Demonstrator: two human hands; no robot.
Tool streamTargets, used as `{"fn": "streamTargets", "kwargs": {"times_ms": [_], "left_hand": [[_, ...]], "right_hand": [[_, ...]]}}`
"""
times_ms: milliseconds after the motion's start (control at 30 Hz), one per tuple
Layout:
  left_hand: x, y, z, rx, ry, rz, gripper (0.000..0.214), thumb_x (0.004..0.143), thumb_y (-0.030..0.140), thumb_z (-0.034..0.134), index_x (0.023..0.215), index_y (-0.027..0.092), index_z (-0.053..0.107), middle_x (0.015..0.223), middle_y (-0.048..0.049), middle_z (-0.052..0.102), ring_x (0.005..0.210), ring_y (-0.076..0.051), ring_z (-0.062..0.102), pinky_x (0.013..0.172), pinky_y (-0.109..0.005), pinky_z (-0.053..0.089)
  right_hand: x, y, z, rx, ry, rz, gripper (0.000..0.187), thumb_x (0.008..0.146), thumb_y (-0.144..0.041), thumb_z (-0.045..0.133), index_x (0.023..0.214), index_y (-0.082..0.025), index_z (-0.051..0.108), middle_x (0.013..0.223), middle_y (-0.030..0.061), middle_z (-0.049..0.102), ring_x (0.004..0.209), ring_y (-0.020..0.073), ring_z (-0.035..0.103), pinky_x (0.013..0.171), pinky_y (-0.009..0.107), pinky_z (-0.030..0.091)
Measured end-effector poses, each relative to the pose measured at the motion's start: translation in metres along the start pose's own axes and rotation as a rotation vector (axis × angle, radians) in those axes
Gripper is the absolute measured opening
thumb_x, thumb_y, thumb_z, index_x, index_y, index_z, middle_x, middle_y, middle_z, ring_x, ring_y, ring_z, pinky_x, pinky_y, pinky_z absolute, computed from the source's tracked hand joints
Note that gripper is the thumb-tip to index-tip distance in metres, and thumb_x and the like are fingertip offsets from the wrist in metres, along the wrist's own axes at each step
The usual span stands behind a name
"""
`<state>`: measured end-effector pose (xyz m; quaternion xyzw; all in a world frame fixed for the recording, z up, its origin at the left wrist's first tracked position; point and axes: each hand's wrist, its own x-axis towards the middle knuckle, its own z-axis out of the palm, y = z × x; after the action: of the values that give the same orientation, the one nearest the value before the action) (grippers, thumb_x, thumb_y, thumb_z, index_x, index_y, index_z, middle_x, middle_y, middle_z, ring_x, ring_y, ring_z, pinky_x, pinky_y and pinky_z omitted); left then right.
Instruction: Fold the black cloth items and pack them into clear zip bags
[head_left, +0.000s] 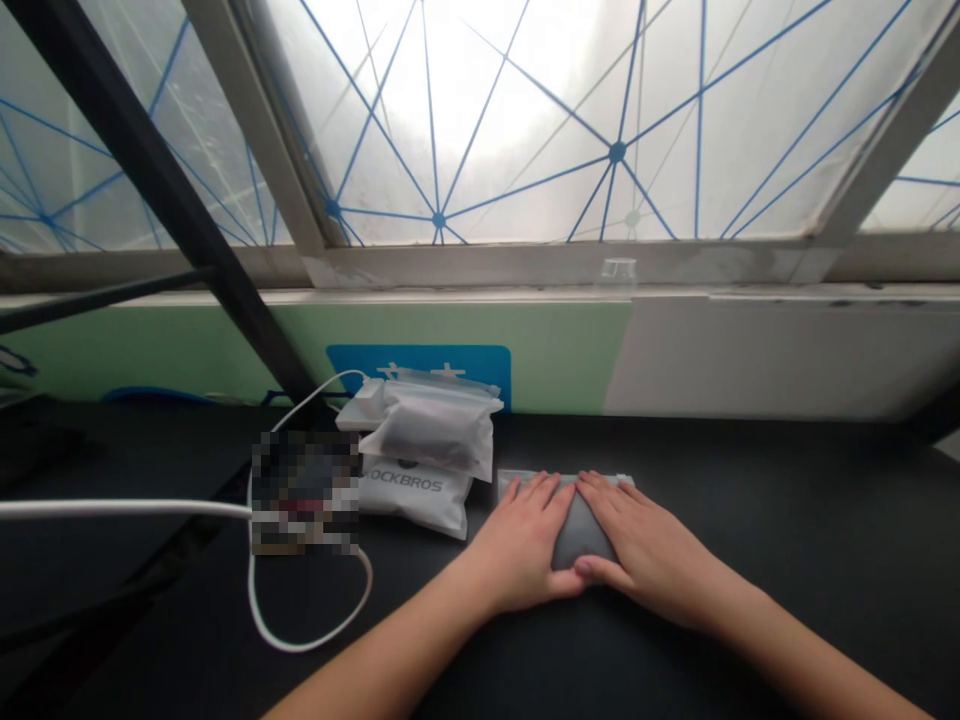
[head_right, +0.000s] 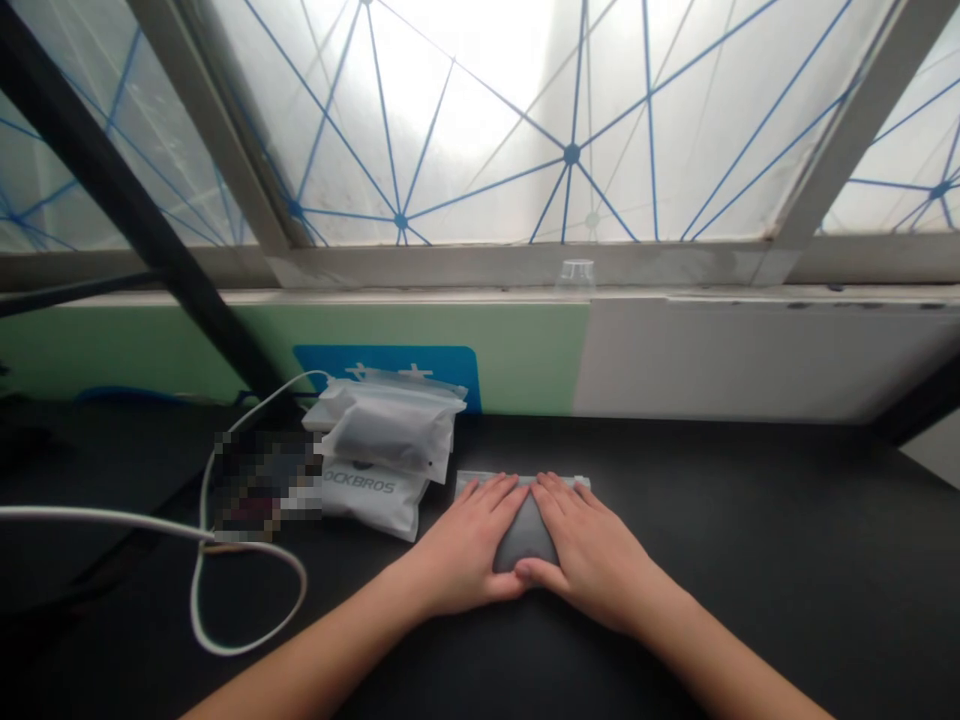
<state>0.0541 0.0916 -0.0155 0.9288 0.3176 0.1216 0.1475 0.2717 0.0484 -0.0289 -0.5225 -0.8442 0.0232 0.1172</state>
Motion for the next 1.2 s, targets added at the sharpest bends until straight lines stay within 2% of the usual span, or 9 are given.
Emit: {"fn": "streamTargets", "kwargs": {"times_ms": [233,367,500,600,700,767,900,1067,1200], "left_hand": [[0.002,-0.004,0.011,0.217,0.153,0.028,0.069,0.097,0.059,0.052,0.149,0.014,0.043,0.15,-0.0201,0.052,0.14,-0.038,0.045,0.118,-0.065,0.027],[-0.001,0.001,0.008,0.362,0.209,-0.001,0.048,0.104,0.035,0.042,0.147,0.014,0.046,0.152,-0.0197,0.049,0.143,-0.036,0.043,0.117,-0.066,0.028],[-0.007,0.002,-0.008,0.302,0.321,0.074,0.043,0.1,0.022,0.042,0.141,0.019,0.053,0.148,-0.0152,0.054,0.138,-0.032,0.046,0.116,-0.061,0.03],[-0.01,-0.001,-0.02,0.183,0.505,0.136,0.036,0.096,0.021,0.044,0.127,0.019,0.062,0.135,-0.0127,0.065,0.125,-0.028,0.055,0.109,-0.05,0.038],[-0.012,-0.005,-0.023,0.111,0.615,0.209,0.027,0.094,0.02,0.043,0.108,0.018,0.066,0.116,-0.011,0.071,0.108,-0.026,0.062,0.094,-0.042,0.046],[-0.013,-0.006,-0.017,0.089,0.563,0.244,0.021,0.09,0.02,0.044,0.093,0.018,0.065,0.099,-0.0105,0.071,0.093,-0.024,0.064,0.083,-0.039,0.049],[-0.014,0.0,0.003,0.109,0.238,0.325,0.009,0.082,0.023,0.054,0.081,0.018,0.061,0.086,-0.0087,0.068,0.079,-0.021,0.061,0.071,-0.033,0.05],[-0.023,0.016,0.006,0.076,0.008,0.345,0.039,0.094,0.044,0.055,0.124,0.019,0.061,0.138,-0.0104,0.061,0.12,-0.029,0.058,0.102,-0.045,0.047],[-0.043,0.016,-0.008,-0.019,-0.153,0.311,0.065,0.101,0.056,0.042,0.155,0.022,0.035,0.165,-0.0123,0.032,0.151,-0.034,0.031,0.122,-0.059,0.024]], "right_hand": [[0.01,0.011,0.019,-0.088,0.114,0.027,0.073,0.095,-0.058,0.054,0.151,-0.013,0.044,0.149,0.0238,0.053,0.138,0.0394,0.05,0.109,0.06,0.043],[0.039,0.015,0.023,-0.151,0.154,0.0,0.065,0.099,-0.048,0.046,0.154,-0.013,0.04,0.149,0.024,0.053,0.138,0.0386,0.05,0.107,0.058,0.044],[0.068,0.004,0.019,-0.146,0.181,-0.086,0.058,0.098,-0.036,0.043,0.151,-0.013,0.044,0.155,0.0234,0.045,0.143,0.0363,0.043,0.111,0.06,0.036],[0.078,-0.011,0.013,-0.119,0.329,-0.181,0.05,0.099,-0.034,0.043,0.142,-0.012,0.052,0.153,0.0238,0.047,0.144,0.0357,0.041,0.113,0.06,0.032],[0.071,-0.026,0.002,-0.053,0.516,-0.233,0.041,0.098,-0.028,0.044,0.134,-0.011,0.055,0.143,0.0248,0.054,0.136,0.0341,0.049,0.108,0.054,0.041],[0.054,-0.03,-0.003,-0.042,0.533,-0.289,0.036,0.096,-0.024,0.048,0.13,-0.015,0.055,0.136,0.0217,0.059,0.127,0.032,0.056,0.103,0.049,0.047],[0.0,-0.007,0.003,-0.142,0.494,-0.286,0.031,0.094,-0.022,0.055,0.125,-0.022,0.058,0.126,0.0153,0.064,0.115,0.0303,0.064,0.098,0.047,0.051],[-0.06,0.061,0.027,-0.149,0.376,0.231,0.059,0.098,-0.051,0.051,0.145,-0.015,0.047,0.146,0.0236,0.053,0.134,0.0392,0.053,0.105,0.058,0.048],[-0.073,0.081,0.036,-0.16,0.129,0.332,0.071,0.097,-0.063,0.043,0.156,-0.022,0.04,0.161,0.0166,0.039,0.148,0.038,0.037,0.114,0.06,0.039]]}}
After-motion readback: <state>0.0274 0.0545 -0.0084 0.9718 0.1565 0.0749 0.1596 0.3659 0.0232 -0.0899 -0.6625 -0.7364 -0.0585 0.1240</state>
